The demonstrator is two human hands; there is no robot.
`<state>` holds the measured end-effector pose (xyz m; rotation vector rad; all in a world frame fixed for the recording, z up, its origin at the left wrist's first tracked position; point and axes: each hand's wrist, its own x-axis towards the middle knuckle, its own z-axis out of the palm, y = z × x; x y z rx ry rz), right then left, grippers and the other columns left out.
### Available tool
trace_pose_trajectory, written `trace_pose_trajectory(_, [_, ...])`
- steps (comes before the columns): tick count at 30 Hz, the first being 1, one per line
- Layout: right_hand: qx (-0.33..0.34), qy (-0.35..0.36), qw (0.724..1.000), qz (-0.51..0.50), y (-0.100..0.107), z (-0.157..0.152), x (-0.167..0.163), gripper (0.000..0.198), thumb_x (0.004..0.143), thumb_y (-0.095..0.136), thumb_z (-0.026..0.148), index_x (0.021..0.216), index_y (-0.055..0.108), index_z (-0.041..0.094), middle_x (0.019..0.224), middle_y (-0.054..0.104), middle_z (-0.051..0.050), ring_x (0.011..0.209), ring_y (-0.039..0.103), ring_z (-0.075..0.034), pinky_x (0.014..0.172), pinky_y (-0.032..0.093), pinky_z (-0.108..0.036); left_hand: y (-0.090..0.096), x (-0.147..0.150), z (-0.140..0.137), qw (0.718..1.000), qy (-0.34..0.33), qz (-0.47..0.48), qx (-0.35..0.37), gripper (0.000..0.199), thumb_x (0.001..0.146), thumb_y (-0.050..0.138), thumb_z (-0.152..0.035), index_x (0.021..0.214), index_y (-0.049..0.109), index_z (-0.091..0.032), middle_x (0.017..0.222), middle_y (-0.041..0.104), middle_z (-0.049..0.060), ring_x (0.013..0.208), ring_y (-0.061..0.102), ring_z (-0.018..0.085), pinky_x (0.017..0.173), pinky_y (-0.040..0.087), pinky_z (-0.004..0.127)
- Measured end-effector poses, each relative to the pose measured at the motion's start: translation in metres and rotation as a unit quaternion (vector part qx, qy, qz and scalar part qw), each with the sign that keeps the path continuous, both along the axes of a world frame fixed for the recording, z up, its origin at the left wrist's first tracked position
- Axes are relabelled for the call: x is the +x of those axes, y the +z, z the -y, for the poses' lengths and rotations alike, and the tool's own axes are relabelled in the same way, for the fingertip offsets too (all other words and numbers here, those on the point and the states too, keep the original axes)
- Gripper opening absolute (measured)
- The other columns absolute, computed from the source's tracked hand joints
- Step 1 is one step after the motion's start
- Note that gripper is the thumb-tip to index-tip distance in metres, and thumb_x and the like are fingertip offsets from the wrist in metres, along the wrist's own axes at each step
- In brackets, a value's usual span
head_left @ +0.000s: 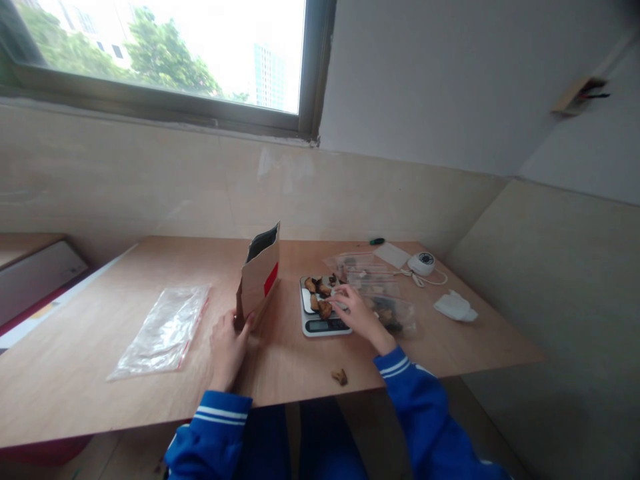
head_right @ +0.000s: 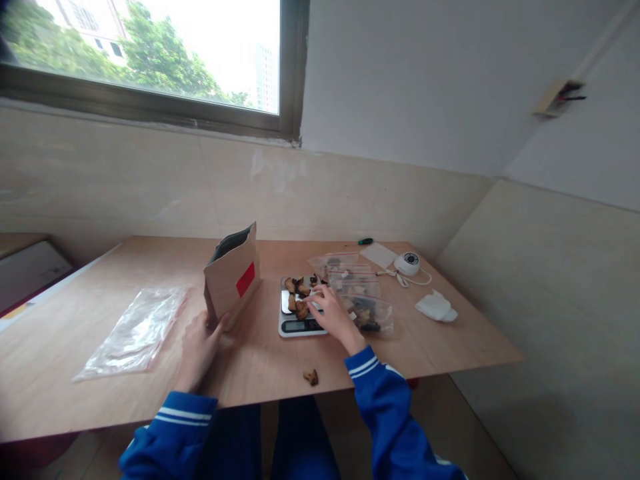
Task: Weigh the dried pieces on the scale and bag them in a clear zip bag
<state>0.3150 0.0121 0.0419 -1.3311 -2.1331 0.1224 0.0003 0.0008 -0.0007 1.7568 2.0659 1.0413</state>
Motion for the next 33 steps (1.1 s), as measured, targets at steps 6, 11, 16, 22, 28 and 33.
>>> trace_pose_trajectory(6, [0.005,-0.035,0.999,0.006,-0.011,-0.003,0.014,0.025,0.092,0.046,0.029,0.103,0.068,0.025,0.117,0.052,-0.010,0.108,0.050,-0.025,0.096,0.041,-0.045,-0.002,-0.001,-0.001,1.000,0.004,-0.007,-0.017,0.049,0.081,0.039,-0.059,0.099,0.056,-0.016,0.094,0.062,0.013,0.088,0.057,0.029,0.074,0.043,0.039])
trace_pose_trajectory(11, [-0.001,-0.070,0.994,-0.086,-0.017,-0.025,0.033,0.027,0.094,0.038,0.026,0.102,0.063,0.020,0.105,0.056,-0.009,0.102,0.055,-0.021,0.093,0.045,-0.039,0.001,-0.001,-0.001,1.000,-0.003,0.001,-0.009,0.047,0.081,0.041,-0.057,0.098,0.057,-0.017,0.093,0.063,0.012,0.088,0.058,0.029,0.074,0.043,0.039])
trace_pose_trajectory(16, [-0.018,-0.093,0.995,0.014,-0.023,-0.041,0.044,0.028,0.091,0.046,0.028,0.115,0.056,0.019,0.112,0.056,-0.011,0.108,0.052,-0.026,0.095,0.043,-0.042,0.004,-0.001,0.000,1.000,-0.003,0.006,-0.011,0.045,0.080,0.042,-0.056,0.097,0.058,-0.018,0.092,0.064,0.011,0.088,0.058,0.029,0.073,0.044,0.039])
trace_pose_trajectory(22, [-0.013,-0.110,0.990,0.092,-0.022,-0.056,0.052,0.029,0.092,0.041,0.021,0.116,0.059,0.019,0.107,0.057,-0.011,0.102,0.053,-0.024,0.091,0.043,-0.039,0.003,0.000,0.001,1.000,0.000,0.017,-0.012,0.046,0.079,0.042,-0.056,0.098,0.057,-0.017,0.094,0.064,0.012,0.089,0.058,0.029,0.075,0.044,0.039])
trace_pose_trajectory(28, [-0.006,-0.091,0.993,0.073,-0.025,-0.063,0.057,0.013,0.086,0.054,0.024,0.089,0.066,0.019,0.097,0.057,-0.009,0.097,0.052,-0.024,0.088,0.043,-0.039,0.004,0.001,0.001,1.000,0.001,0.022,-0.012,0.043,0.079,0.044,-0.054,0.096,0.058,-0.017,0.092,0.064,0.011,0.087,0.058,0.028,0.073,0.044,0.038])
trace_pose_trajectory(33, [0.017,-0.109,0.992,-0.058,-0.019,-0.055,0.050,0.011,0.086,0.053,0.023,0.085,0.063,0.018,0.093,0.058,-0.008,0.093,0.055,-0.023,0.087,0.045,-0.039,0.006,0.001,0.000,1.000,0.002,0.017,-0.007,0.041,0.078,0.044,-0.054,0.092,0.058,-0.018,0.088,0.064,0.011,0.085,0.058,0.029,0.071,0.044,0.039])
